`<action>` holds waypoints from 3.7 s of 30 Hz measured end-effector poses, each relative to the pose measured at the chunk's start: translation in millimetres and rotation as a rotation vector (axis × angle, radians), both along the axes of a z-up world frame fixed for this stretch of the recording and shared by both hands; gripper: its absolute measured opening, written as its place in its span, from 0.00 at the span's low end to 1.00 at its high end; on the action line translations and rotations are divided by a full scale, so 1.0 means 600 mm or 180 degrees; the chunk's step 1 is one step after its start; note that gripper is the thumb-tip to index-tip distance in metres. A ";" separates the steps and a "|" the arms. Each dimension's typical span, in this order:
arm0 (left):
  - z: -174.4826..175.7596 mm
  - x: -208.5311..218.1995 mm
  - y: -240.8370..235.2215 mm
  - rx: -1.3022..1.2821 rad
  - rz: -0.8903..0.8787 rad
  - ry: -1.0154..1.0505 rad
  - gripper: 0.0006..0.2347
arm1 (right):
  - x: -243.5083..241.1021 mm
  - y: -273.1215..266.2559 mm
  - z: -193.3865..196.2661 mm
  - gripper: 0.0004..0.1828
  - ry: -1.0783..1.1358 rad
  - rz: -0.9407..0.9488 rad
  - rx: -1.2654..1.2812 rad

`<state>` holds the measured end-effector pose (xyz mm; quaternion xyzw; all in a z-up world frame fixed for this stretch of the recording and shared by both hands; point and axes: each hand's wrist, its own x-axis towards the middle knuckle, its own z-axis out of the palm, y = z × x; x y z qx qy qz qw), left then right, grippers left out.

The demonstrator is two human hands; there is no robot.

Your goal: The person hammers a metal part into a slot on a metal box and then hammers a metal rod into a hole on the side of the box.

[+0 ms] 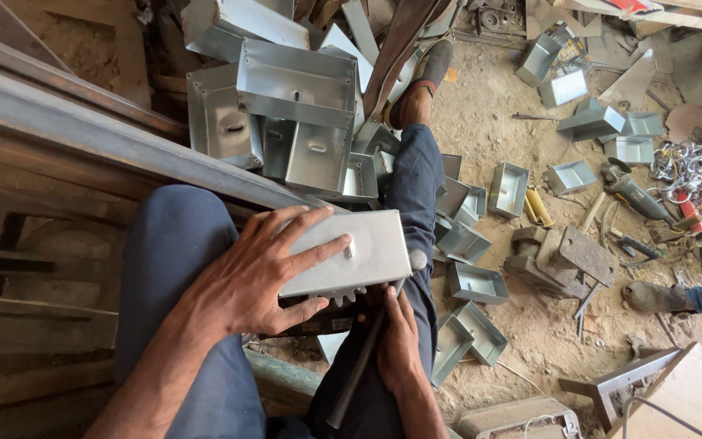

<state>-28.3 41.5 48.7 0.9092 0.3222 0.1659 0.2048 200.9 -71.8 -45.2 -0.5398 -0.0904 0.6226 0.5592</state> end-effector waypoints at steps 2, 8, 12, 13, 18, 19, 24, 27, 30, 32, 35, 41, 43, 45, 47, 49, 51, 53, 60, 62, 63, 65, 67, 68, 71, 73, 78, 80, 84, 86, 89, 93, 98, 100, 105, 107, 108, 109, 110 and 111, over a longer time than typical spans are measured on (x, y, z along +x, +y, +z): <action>0.000 0.000 -0.001 -0.0007 0.0010 -0.0005 0.32 | 0.001 -0.001 0.001 0.29 -0.0029 0.0016 -0.0044; -0.001 0.002 -0.001 -0.0044 0.0035 0.0014 0.32 | 0.001 -0.001 0.002 0.30 -0.0081 -0.0002 -0.0221; 0.001 0.002 0.000 -0.0033 0.0025 -0.0011 0.32 | 0.003 0.000 -0.005 0.30 -0.0045 -0.0042 -0.0246; 0.001 0.003 -0.001 0.0045 0.0011 -0.0031 0.32 | 0.003 0.000 -0.007 0.30 -0.0063 -0.0021 -0.0196; 0.001 0.001 -0.002 0.0201 -0.0018 -0.0100 0.31 | 0.004 -0.001 -0.013 0.30 -0.0079 0.0015 -0.0075; 0.000 0.002 -0.002 0.0178 -0.0018 -0.0092 0.31 | 0.005 -0.001 -0.012 0.30 -0.0077 0.0008 -0.0117; -0.001 0.002 -0.001 0.0063 -0.0004 -0.0036 0.31 | 0.004 -0.002 -0.007 0.30 -0.0066 0.0002 -0.0193; 0.001 0.003 -0.003 0.0044 0.0034 -0.0072 0.31 | 0.004 -0.001 -0.008 0.30 -0.0079 0.0033 -0.0090; 0.003 0.005 -0.004 0.0018 0.0276 -0.0087 0.33 | -0.001 0.000 -0.004 0.29 -0.0174 -0.0004 0.0014; 0.004 0.000 -0.005 -0.0280 0.0413 -0.0440 0.33 | -0.005 -0.003 0.005 0.29 -0.0190 -0.0069 0.0182; -0.001 0.000 -0.003 -0.0486 0.0522 -0.0643 0.35 | -0.006 -0.018 0.022 0.25 -0.0489 -0.0251 0.0172; 0.014 0.000 0.002 -0.0805 0.0600 -0.0433 0.45 | 0.006 -0.069 0.052 0.12 -0.1847 -0.0713 0.0134; 0.021 -0.001 0.003 -0.0907 0.0627 -0.0423 0.48 | 0.019 -0.080 0.076 0.13 -0.1902 -0.0763 0.0220; 0.024 -0.003 0.003 -0.1026 0.0695 -0.0445 0.49 | 0.033 -0.088 0.109 0.17 -0.1842 -0.0732 0.0282; 0.022 -0.002 0.004 -0.0981 0.0696 -0.0482 0.47 | 0.041 -0.082 0.140 0.16 -0.2420 -0.0426 0.0256; 0.021 -0.002 0.003 -0.0924 0.0697 -0.0519 0.46 | 0.029 -0.066 0.174 0.15 -0.3029 -0.0092 0.0243; 0.023 -0.002 0.003 -0.0856 0.0694 -0.0553 0.46 | 0.021 -0.047 0.223 0.19 -0.3670 0.0267 0.0238; 0.025 -0.004 0.003 -0.0818 0.0660 -0.0630 0.45 | 0.000 -0.023 0.263 0.23 -0.3782 0.0336 0.0310; 0.025 -0.007 0.000 -0.0740 0.0638 -0.0694 0.44 | -0.019 0.035 0.309 0.17 -0.4554 0.0533 0.0850; 0.025 -0.007 0.002 -0.0815 0.0676 -0.0600 0.45 | -0.027 0.058 0.288 0.16 -0.4615 0.0915 0.1010; 0.025 -0.005 0.003 -0.0850 0.0687 -0.0560 0.45 | -0.027 0.066 0.281 0.15 -0.4651 0.1101 0.1086; 0.024 -0.001 0.005 -0.0891 0.0659 -0.0551 0.46 | -0.018 0.069 0.285 0.15 -0.4526 0.1472 0.0478; 0.023 -0.001 0.002 -0.0875 0.0651 -0.0542 0.46 | -0.014 0.070 0.292 0.15 -0.4538 0.1465 0.0336; 0.023 -0.002 0.003 -0.0832 0.0652 -0.0539 0.46 | -0.011 0.067 0.300 0.14 -0.4626 0.1268 0.0501; 0.025 -0.003 -0.001 -0.0790 0.0669 -0.0582 0.45 | -0.009 0.060 0.311 0.15 -0.4512 0.0846 0.0854; 0.027 -0.003 0.001 -0.0839 0.0701 -0.0512 0.46 | -0.014 0.063 0.303 0.15 -0.4590 0.0935 0.1160; 0.035 -0.004 -0.002 -0.0930 0.0671 -0.0467 0.45 | -0.018 0.066 0.291 0.19 -0.4361 0.1456 0.0532; 0.032 0.003 0.001 -0.0862 0.0690 -0.0480 0.45 | -0.021 0.065 0.285 0.16 -0.4752 0.1393 0.0905; 0.029 -0.001 -0.003 -0.0689 0.0690 -0.0574 0.45 | -0.036 0.041 0.274 0.19 -0.4905 0.1374 0.1149; 0.029 -0.002 0.000 -0.0693 0.0646 -0.0560 0.45 | -0.040 0.033 0.270 0.17 -0.4821 0.1322 0.0966; 0.028 0.000 -0.004 -0.0666 0.0640 -0.0516 0.46 | -0.043 0.021 0.260 0.16 -0.4710 0.1292 0.0897; 0.025 -0.002 -0.012 -0.0679 0.0809 -0.0212 0.48 | -0.051 0.007 0.234 0.20 -0.4609 0.1214 0.1537; 0.019 -0.006 -0.012 -0.0563 0.0772 -0.0318 0.45 | -0.059 -0.003 0.216 0.20 -0.4686 0.1316 0.0910; 0.017 -0.009 -0.017 -0.0469 0.0768 -0.0444 0.40 | -0.057 -0.013 0.203 0.18 -0.4836 0.1227 0.1280; 0.014 -0.002 -0.012 0.0019 0.0519 -0.0621 0.32 | -0.070 -0.022 0.145 0.19 -0.4898 0.0756 0.1600; 0.014 0.003 -0.014 -0.0080 0.0488 -0.0531 0.31 | -0.070 -0.024 0.131 0.20 -0.4652 0.0703 0.1210; 0.015 0.004 -0.015 -0.0130 0.0478 -0.0486 0.31 | -0.070 -0.025 0.127 0.21 -0.4523 0.0684 0.1021; 0.016 0.003 -0.013 -0.0157 0.0455 -0.0536 0.31 | -0.071 -0.025 0.125 0.21 -0.4502 0.0683 0.0941; 0.016 0.003 -0.010 -0.0184 0.0432 -0.0587 0.31 | -0.073 -0.023 0.124 0.21 -0.4479 0.0683 0.0862; 0.016 0.005 -0.008 -0.0214 0.0395 -0.0654 0.31 | -0.072 -0.022 0.124 0.21 -0.4474 0.0674 0.0771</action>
